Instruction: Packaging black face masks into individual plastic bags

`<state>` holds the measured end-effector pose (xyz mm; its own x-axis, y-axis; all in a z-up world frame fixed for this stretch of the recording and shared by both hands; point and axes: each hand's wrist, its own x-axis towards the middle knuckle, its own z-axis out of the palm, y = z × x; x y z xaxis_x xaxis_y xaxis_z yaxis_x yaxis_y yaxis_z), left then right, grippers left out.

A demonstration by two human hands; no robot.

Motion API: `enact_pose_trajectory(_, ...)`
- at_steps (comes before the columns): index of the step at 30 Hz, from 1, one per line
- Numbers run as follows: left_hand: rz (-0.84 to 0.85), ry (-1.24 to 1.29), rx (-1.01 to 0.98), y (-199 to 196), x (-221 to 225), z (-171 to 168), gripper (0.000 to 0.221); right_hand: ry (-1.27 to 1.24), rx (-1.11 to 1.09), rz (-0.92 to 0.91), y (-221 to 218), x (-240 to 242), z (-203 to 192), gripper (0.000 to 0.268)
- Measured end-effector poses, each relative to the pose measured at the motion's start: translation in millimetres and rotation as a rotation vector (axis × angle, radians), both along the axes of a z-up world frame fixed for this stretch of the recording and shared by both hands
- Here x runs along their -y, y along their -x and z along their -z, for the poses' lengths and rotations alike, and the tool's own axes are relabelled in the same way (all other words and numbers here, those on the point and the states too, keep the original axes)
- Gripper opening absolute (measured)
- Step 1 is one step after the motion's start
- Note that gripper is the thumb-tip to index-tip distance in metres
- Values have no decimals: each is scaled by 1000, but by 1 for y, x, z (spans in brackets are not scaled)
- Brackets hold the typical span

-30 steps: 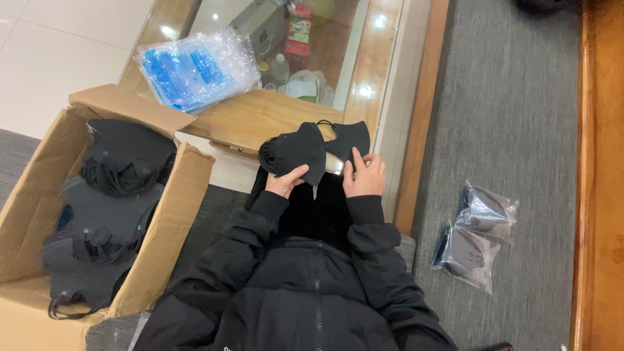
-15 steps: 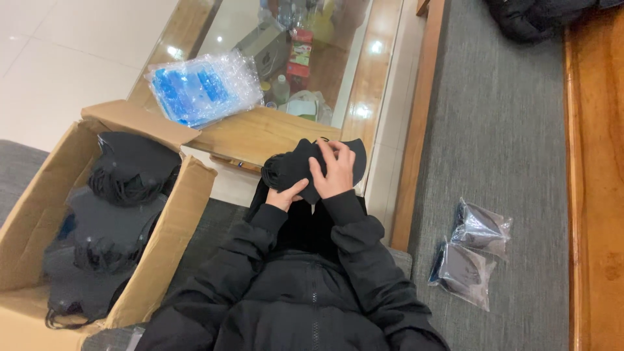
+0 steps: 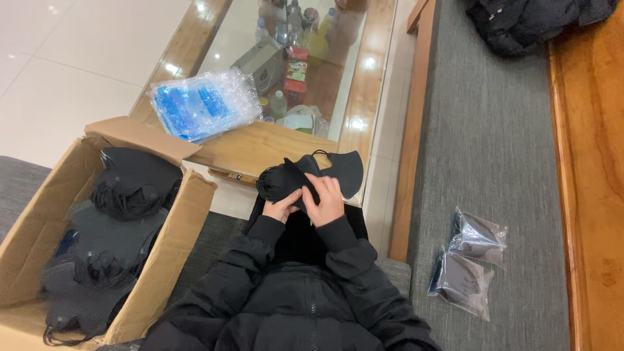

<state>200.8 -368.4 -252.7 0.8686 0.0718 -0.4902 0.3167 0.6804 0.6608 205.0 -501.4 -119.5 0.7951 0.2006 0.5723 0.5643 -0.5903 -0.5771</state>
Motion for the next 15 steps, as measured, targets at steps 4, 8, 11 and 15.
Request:
enact_pose_trajectory(4,-47,77,-7,-3,-1,3,85,-1,24,66,19,0,10,22)
enact_pose_trajectory(8,9,65,48,0,-1,1,82,-23,12,166,17,6,20,16)
enact_pose_trajectory(11,52,97,37,3,-3,-21,73,-243,-252,231,17,12,41,17)
enact_pose_trajectory(15,61,104,35,2,-4,-19,74,-311,-326,252,16,15,40,15)
